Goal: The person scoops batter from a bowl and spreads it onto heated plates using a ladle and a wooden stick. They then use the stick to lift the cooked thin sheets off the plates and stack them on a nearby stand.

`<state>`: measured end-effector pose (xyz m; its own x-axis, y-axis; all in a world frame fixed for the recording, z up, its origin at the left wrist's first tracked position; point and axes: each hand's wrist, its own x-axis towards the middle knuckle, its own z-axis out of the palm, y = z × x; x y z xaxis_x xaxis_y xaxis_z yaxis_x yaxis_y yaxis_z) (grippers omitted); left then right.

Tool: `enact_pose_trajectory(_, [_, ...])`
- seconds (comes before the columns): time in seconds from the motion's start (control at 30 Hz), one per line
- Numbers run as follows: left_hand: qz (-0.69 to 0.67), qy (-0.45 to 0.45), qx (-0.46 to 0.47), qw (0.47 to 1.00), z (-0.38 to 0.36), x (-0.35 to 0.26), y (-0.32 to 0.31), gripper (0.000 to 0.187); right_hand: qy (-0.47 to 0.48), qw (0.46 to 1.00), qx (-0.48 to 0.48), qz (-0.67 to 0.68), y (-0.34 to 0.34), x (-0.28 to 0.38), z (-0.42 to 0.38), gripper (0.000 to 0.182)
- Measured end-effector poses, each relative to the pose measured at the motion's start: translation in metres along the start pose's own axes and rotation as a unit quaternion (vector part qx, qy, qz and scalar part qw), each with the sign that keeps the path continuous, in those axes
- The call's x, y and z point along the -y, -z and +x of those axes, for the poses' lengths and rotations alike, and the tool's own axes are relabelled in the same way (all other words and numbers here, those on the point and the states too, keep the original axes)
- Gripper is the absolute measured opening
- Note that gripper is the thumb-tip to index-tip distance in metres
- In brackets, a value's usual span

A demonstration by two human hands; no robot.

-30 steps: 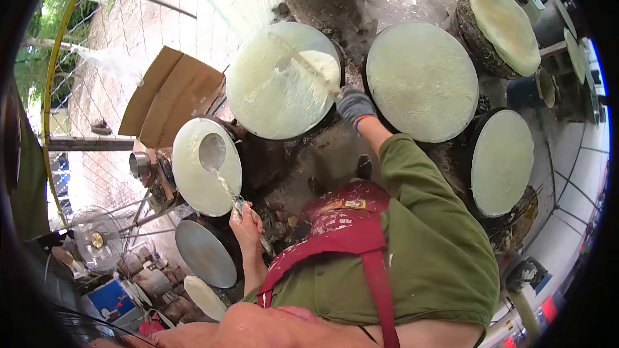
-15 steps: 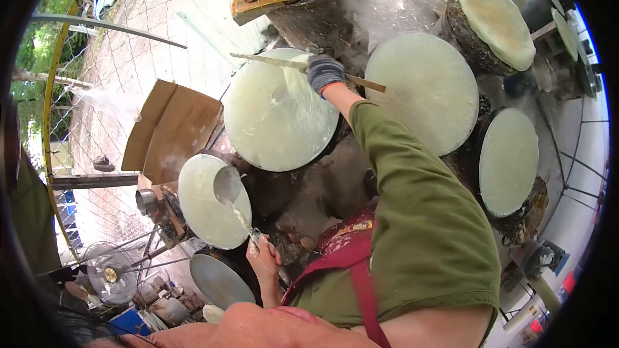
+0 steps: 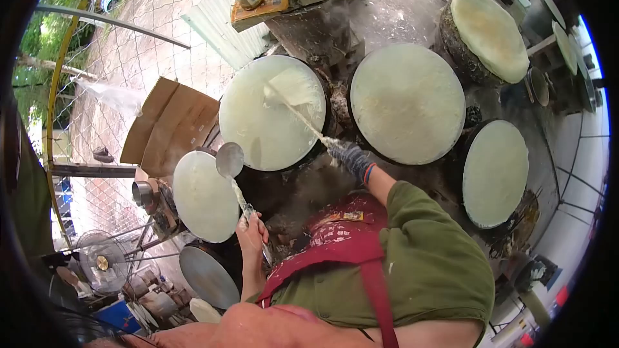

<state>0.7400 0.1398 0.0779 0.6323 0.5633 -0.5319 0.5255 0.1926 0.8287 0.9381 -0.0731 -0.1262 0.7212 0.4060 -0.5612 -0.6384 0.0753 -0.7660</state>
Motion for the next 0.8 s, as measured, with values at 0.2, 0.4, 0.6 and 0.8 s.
enact_pose_trajectory(0.2, [0.005, -0.011, -0.024, 1.0, -0.005, -0.005, -0.009, 0.022, -0.106, 0.984, 0.012, -0.14, 0.012, 0.085, 0.001, 0.024])
enact_pose_trajectory(0.4, [0.024, -0.059, 0.059, 0.996, 0.087, -0.029, -0.001, 0.022, 0.073, 0.973, 0.019, -0.218, 0.037, 0.064, 0.047, 0.029])
enact_pose_trajectory(0.6, [0.07, -0.123, 0.176, 0.974, 0.232, -0.063, -0.039, 0.025, 0.107, 0.94, 0.006, -0.324, 0.017, 0.049, -0.015, 0.028])
enact_pose_trajectory(0.8, [0.031, -0.007, 0.25, 0.968, 0.233, -0.039, -0.038, 0.022, 0.051, 0.9, -0.085, -0.423, -0.028, -0.056, -0.046, 0.037])
